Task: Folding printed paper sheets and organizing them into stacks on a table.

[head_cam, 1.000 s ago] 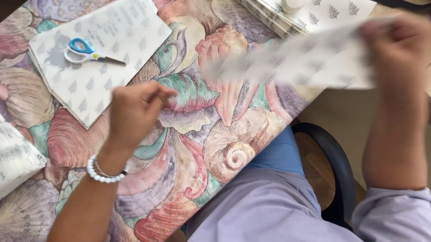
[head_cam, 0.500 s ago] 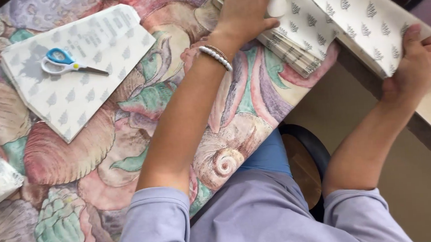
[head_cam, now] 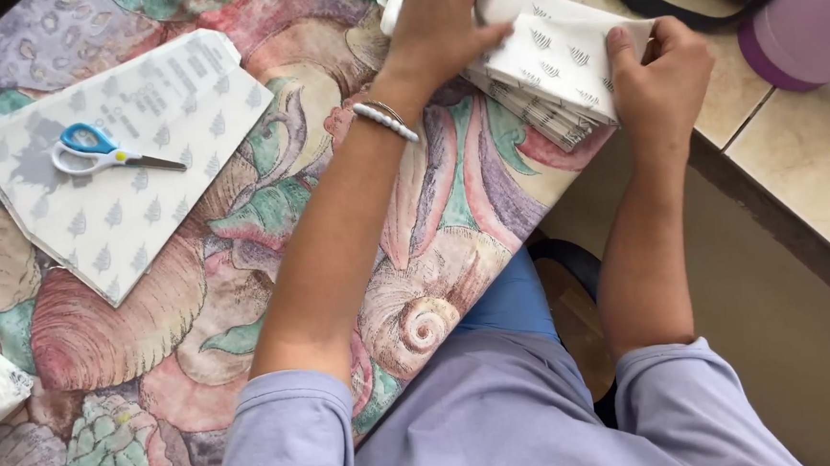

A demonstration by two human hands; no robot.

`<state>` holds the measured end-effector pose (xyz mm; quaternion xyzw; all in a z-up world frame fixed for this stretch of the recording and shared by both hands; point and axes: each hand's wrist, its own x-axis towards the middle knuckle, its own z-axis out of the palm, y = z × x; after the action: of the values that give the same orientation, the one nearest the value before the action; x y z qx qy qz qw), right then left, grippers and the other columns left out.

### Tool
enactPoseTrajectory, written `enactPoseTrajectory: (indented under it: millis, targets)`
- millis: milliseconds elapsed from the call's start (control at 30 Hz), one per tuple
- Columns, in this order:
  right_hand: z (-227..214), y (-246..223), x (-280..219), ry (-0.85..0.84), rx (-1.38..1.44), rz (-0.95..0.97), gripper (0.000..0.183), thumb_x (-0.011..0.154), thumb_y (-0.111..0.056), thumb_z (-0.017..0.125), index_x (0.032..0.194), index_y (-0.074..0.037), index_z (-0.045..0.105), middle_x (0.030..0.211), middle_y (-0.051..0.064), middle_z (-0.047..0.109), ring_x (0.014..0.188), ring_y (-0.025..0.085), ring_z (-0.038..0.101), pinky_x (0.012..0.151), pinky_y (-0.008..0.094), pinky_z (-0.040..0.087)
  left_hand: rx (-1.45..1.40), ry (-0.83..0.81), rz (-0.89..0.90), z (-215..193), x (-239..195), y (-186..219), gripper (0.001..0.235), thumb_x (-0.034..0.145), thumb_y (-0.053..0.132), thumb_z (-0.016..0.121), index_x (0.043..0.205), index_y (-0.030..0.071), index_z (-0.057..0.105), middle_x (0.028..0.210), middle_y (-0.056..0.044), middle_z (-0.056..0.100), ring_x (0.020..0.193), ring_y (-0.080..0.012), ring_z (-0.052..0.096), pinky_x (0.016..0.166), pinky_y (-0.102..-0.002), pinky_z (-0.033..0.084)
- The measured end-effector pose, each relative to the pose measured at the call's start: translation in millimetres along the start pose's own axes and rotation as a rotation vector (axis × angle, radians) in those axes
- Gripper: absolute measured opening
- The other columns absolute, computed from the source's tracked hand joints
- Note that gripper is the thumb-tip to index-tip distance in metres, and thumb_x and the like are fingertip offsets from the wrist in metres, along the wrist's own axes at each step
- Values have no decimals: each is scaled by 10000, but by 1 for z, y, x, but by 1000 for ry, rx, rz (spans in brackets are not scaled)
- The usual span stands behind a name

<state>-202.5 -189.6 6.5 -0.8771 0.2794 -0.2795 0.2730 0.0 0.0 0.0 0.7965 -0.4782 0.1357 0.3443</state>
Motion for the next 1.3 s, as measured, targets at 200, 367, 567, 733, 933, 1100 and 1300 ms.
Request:
enactPoseTrajectory:
  millis: [200,367,567,733,933,1100,1300]
  targets:
    - [7,5,-1,192,-248,-279,415,997,-284,925,1242,-6,739,733,0,620,772,210,618,680,408,501,-53,5,67,-5,-11,1,541,718,195,987,1114,71,639,1024,-136,733,929,-318,715,788,-405,591]
    - [25,-4,3,111,-259,-111,492,961,-353,835,1323,-57,683,730,31,718,664,204,703,620,431,563,-40,120,157,-8,-1,5,596,742,249,988,1218,116,655,1104,-117,756,1008,-336,713,828,-424,575]
    - [24,-7,7,198,-314,-316,319,999,-326,812,1160,-51,794,968,122,661,853,313,637,677,458,520,69,43,138,-2,-6,11,533,756,360,959,1115,143,631,1010,-62,718,903,-292,686,779,-417,533]
    - [2,-42,27,-246,-222,-480,663,1091,-431,748,1502,63,587,1495,307,496,1353,450,415,1032,620,359,70,-10,85,-2,-10,14,629,775,413,966,1213,116,625,1058,-48,711,899,-266,693,827,-408,544]
    - [-3,-48,35,-232,-56,-515,303,1188,-190,737,1323,81,744,1245,254,736,1138,333,712,870,454,554,137,109,113,-51,-26,32,587,840,480,925,1241,157,645,1106,-45,750,1024,-255,690,892,-384,470]
    - [7,-131,5,59,194,-867,274,1274,-120,751,1174,129,810,1023,210,734,956,314,689,729,407,496,289,194,254,-191,-98,64,400,863,235,986,1078,61,696,1135,-87,707,1008,-274,678,920,-412,453]
    - [101,-281,-69,-567,307,-1265,567,963,-406,880,1303,21,729,1316,209,674,1192,380,641,994,524,528,472,159,-109,-317,-246,55,136,969,71,921,974,35,789,984,-105,765,881,-261,699,775,-395,524]
